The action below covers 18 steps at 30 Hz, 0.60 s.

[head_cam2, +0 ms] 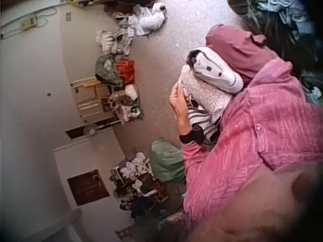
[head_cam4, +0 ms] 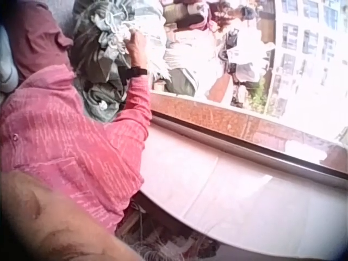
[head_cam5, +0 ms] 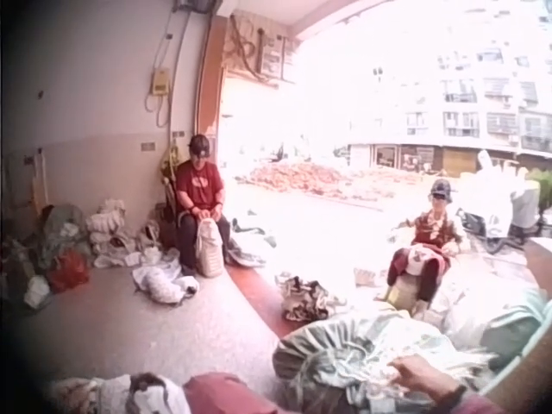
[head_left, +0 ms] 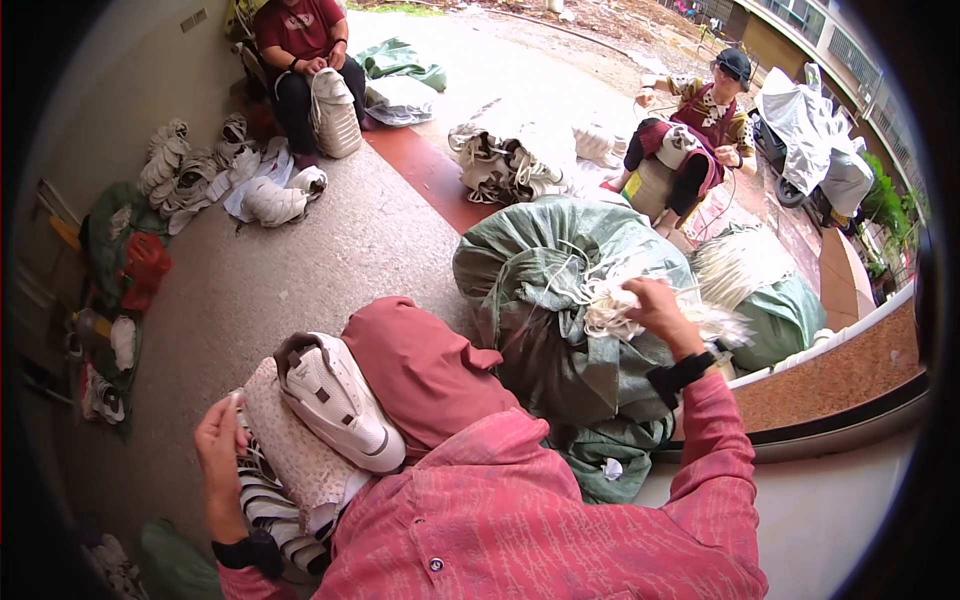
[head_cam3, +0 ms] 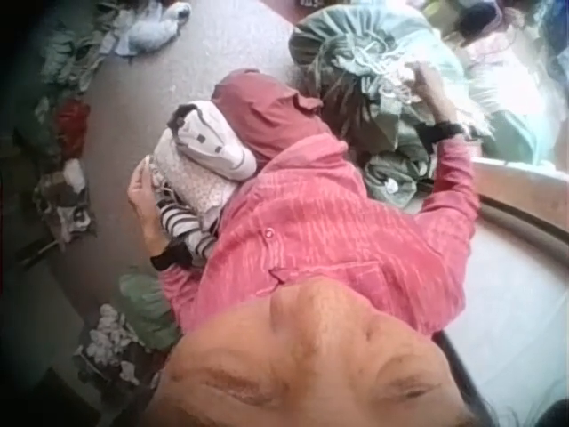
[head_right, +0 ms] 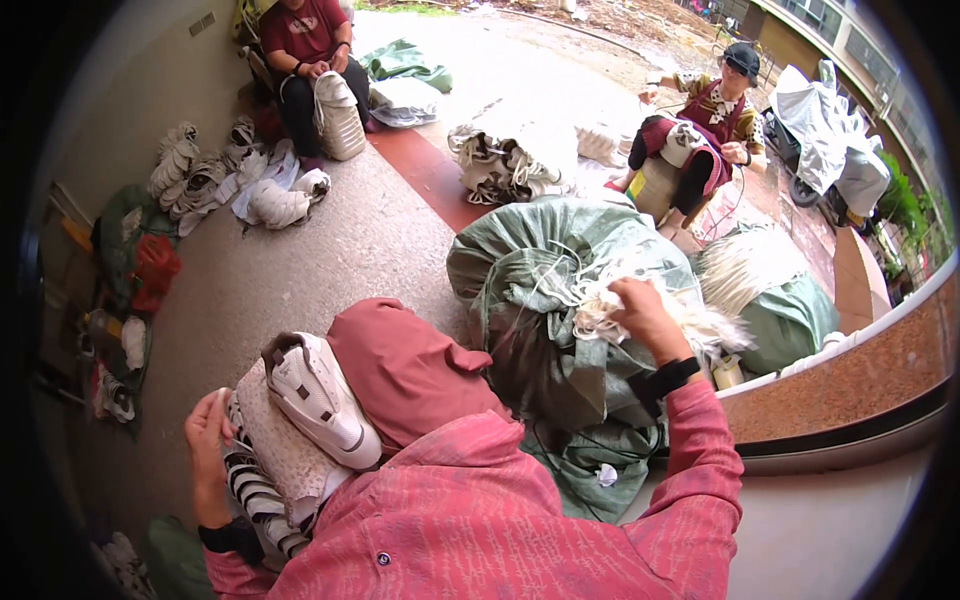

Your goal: Lacing white shoes with white shoelaces in a warehouse or assembly area.

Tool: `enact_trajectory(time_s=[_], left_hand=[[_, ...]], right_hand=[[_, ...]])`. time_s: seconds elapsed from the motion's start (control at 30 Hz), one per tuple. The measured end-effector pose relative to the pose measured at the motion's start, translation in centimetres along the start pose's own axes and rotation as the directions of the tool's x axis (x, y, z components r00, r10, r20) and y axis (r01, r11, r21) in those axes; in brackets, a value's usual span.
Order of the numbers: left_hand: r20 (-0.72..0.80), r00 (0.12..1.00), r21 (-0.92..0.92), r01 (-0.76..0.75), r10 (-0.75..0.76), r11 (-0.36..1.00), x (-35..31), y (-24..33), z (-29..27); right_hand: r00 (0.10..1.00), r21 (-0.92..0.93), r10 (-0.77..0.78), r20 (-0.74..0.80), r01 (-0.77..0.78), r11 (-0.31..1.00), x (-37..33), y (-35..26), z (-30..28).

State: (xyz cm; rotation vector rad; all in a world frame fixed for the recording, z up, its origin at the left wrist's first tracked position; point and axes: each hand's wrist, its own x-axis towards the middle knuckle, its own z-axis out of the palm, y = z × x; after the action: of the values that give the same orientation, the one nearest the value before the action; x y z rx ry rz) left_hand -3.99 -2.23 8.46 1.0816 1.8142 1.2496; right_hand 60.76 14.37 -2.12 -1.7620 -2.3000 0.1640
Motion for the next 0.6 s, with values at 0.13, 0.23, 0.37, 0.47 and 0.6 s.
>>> enact_trajectory(time_s=[0.13, 0.23, 0.37, 0.47, 0.6], left_hand=[[0.417, 0.908, 0.003, 0.035, -0.033, 0.999, -1.8, 4.0, 5.1], [0.602, 0.799, -0.025, 0.038, -0.016, 0.999, -2.9, 5.5, 8.8], [0.803, 0.594, -0.012, 0.092, -0.045, 0.996, -3.0, 8.5, 9.4], [0.748, 0.662, 0.022, 0.06, -0.056, 0.998, -2.4, 7.1, 4.1], [0.555, 0.828, -0.322, 0.128, 0.078, 0.938, -3.5, 2.5, -3.1]], right_hand=[[0.929, 0.664, -0.313, -0.195, 0.36, 0.655, 4.2, -16.6, -0.1], [0.845, 0.968, -0.533, -0.037, 0.163, 0.192, 3.9, -28.0, -2.1], [0.563, 0.975, -0.815, -0.135, 0.221, -0.009, 3.0, -34.5, 0.3], [0.503, 0.932, -0.798, 0.332, -0.305, 0.196, 3.3, -32.7, -2.6], [0.874, 0.819, -0.482, 0.068, -0.325, -0.473, 5.2, -26.3, -1.2]])
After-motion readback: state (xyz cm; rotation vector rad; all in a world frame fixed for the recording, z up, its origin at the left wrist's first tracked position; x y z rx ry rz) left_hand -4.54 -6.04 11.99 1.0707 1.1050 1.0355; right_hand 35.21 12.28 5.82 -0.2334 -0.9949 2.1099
